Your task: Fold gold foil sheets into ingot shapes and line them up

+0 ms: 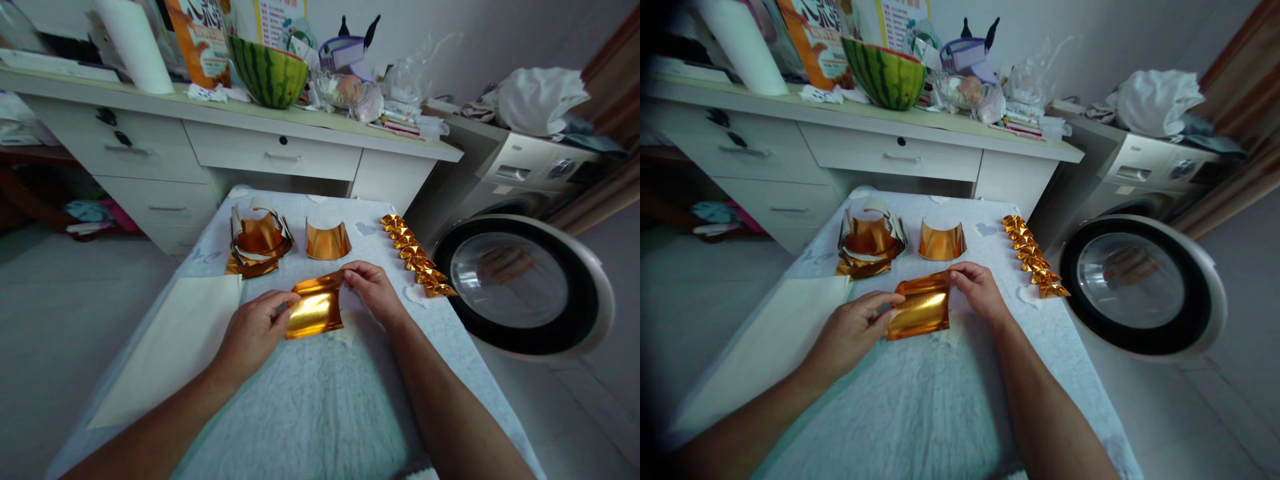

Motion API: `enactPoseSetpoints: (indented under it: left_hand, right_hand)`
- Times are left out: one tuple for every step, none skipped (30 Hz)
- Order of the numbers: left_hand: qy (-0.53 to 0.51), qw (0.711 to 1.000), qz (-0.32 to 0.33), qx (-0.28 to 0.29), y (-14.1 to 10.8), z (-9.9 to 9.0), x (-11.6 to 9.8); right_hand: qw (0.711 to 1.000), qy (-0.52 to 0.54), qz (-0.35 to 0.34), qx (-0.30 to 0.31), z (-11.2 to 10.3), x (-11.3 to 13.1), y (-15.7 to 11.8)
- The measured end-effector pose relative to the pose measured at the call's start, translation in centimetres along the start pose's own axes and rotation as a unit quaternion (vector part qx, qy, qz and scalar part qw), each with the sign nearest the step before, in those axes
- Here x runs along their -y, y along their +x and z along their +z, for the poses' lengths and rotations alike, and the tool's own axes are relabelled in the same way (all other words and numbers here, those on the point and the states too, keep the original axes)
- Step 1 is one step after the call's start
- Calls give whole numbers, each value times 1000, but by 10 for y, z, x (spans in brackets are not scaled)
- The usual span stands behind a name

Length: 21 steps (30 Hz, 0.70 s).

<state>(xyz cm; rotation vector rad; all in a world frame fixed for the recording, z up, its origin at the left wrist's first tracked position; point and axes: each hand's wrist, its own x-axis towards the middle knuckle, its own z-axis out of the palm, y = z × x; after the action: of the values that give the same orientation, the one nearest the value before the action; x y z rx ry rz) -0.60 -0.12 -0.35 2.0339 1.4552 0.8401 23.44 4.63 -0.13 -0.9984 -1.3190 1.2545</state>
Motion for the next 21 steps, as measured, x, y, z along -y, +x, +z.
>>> enactPoseSetpoints:
  left_hand:
    - [-3,1000,-2,-6,0,0,0]
    - [-8,1000,-4,-11,0,0,0]
    - [-16,1000,-4,-15,0,0,0]
    - [-27,999,-3,-18,0,-1,0]
    - [-39,999,-1,-19,-1,-1,0]
    - [-50,999,1,-21,-1,-2,-1]
    - [-59,998,4,-22,-1,-2,-1]
    - [-64,998,7,-22,-1,-2,-1]
    - [-68,997,11,-21,-1,-2,-1]
    - [-71,997,14,-20,-1,-2,-2]
    - [-76,997,13,-19,-1,-1,-2]
    - [-85,996,8,-16,-1,0,-2]
    - [-98,995,-1,-15,-1,1,-2]
    - [-111,993,-14,-20,-2,2,-2]
    - [-120,992,-27,-27,-2,3,-3]
    - [-119,992,-37,-36,-2,4,-3]
    - [-108,992,-43,-48,-3,4,-4]
    - [-83,994,-46,-56,-3,4,-4]
    - [-61,996,-44,-57,-2,3,-5]
    - [-44,997,-42,-49,-2,2,-5]
    - [-35,998,-40,-34,-1,1,-5]
  right_hand:
    - [1000,4,0,1,0,2,0]
    - [1000,7,1,1,0,3,-1]
    - [1000,10,3,-1,-1,5,-1]
    - [1000,13,4,-2,-1,6,-2]
    - [1000,17,4,-4,-1,7,-2]
    - [1000,19,2,-5,-1,8,-3]
    - [1000,18,-4,-5,-2,9,-3]
    - [1000,16,-12,-4,-2,9,-3]
    - [1000,14,-20,-2,-2,9,-3]
    - [1000,15,-26,2,-2,9,-3]
    - [999,18,-28,7,-2,9,-4]
    - [999,25,-23,12,-2,8,-4]
    - [999,34,-14,18,-2,8,-4]
    - [999,40,-4,22,-2,7,-4]
    - [999,45,5,25,-2,7,-5]
    - [998,50,12,28,-1,7,-5]
    - [998,55,19,33,0,7,-6]
    - [997,63,25,36,1,7,-6]
    - [996,71,31,39,3,8,-6]
    - [995,79,36,40,4,8,-7]
    - [995,87,41,39,6,9,-6]
